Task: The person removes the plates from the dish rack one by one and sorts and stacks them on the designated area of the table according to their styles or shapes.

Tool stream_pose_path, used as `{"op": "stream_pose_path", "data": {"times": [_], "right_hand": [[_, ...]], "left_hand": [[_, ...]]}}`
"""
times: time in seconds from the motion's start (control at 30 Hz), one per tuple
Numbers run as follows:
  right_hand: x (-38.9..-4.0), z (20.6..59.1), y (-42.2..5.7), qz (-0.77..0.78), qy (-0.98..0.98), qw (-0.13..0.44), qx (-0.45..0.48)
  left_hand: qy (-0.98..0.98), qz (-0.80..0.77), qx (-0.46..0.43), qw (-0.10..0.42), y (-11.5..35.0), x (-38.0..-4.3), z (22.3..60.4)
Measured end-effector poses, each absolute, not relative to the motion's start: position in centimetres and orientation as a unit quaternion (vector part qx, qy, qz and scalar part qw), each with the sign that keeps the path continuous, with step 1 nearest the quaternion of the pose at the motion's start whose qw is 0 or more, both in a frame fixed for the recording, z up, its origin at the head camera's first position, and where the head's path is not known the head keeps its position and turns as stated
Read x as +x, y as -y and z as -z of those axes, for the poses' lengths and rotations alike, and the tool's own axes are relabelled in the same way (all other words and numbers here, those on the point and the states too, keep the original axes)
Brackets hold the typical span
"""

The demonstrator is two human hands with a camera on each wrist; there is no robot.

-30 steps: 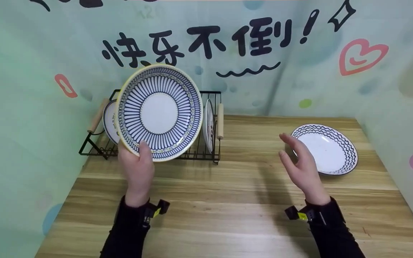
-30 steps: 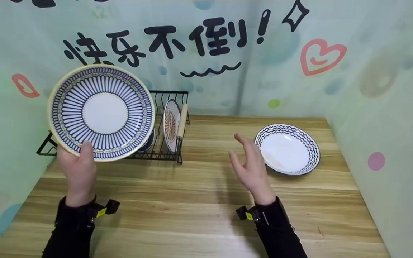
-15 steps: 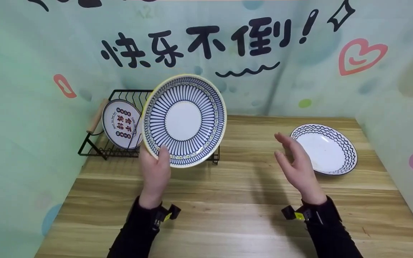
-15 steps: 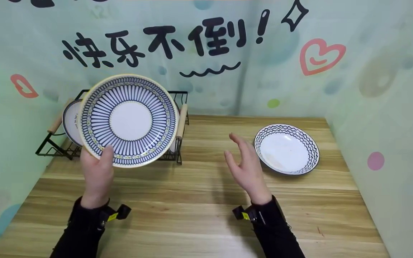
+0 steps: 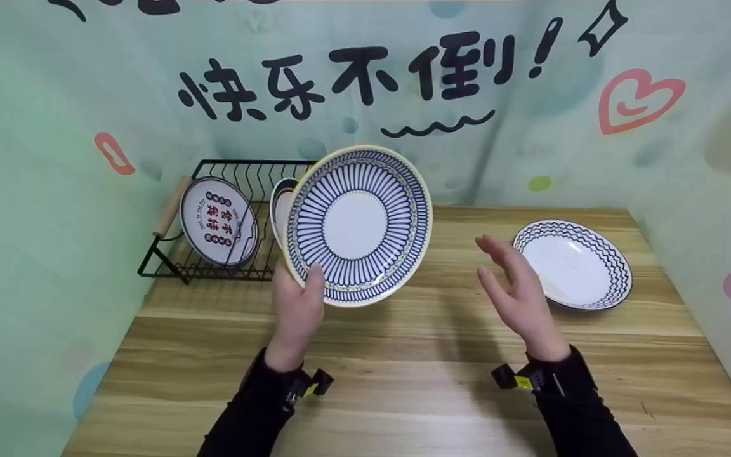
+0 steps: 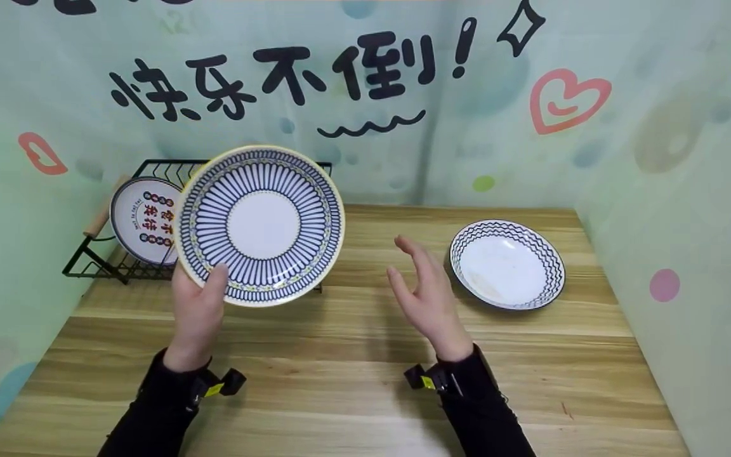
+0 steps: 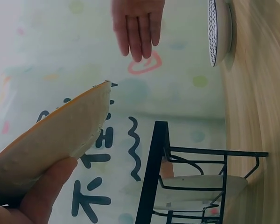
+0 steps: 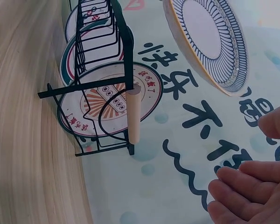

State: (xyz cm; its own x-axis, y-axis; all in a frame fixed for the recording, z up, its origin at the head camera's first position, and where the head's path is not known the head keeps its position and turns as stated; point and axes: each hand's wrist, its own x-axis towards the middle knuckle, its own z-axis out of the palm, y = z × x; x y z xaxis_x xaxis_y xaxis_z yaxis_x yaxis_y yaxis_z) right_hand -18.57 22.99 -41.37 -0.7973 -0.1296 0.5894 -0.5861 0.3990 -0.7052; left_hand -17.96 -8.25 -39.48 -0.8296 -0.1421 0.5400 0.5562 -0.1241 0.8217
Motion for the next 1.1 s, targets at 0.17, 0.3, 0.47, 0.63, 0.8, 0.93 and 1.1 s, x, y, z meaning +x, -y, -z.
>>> {"op": "stream_pose_path", "data": {"times": [0.17,0.3,0.47,0.63,0.8,0.93,1.1], "right_hand": [[-18.6,41.3,-22.6,-0.494,0.808,0.229,0.225],[-18.7,41.4,-22.3,-0.493,0.806,0.232,0.233],[-18.8,41.4,-21.9,-0.5,0.798,0.234,0.244],[-18.8,41.5,-21.5,-0.505,0.792,0.231,0.252],[-18.8,41.7,-21.2,-0.503,0.797,0.223,0.25],[-18.8,41.8,-21.1,-0.518,0.792,0.205,0.249],[-18.4,41.7,-20.9,-0.536,0.789,0.191,0.231]], "left_hand": [[0.622,0.727,-0.179,0.229,7.4,-17.9,39.8],[0.626,0.727,-0.181,0.216,6.8,-17.6,40.0],[0.624,0.73,-0.192,0.201,6.3,-17.4,40.4],[0.625,0.735,-0.192,0.181,5.8,-17.0,40.7],[0.623,0.739,-0.195,0.169,5.4,-17.0,40.9],[0.612,0.747,-0.208,0.155,5.1,-16.9,41.1],[0.604,0.758,-0.209,0.13,4.8,-16.7,41.1]]}}
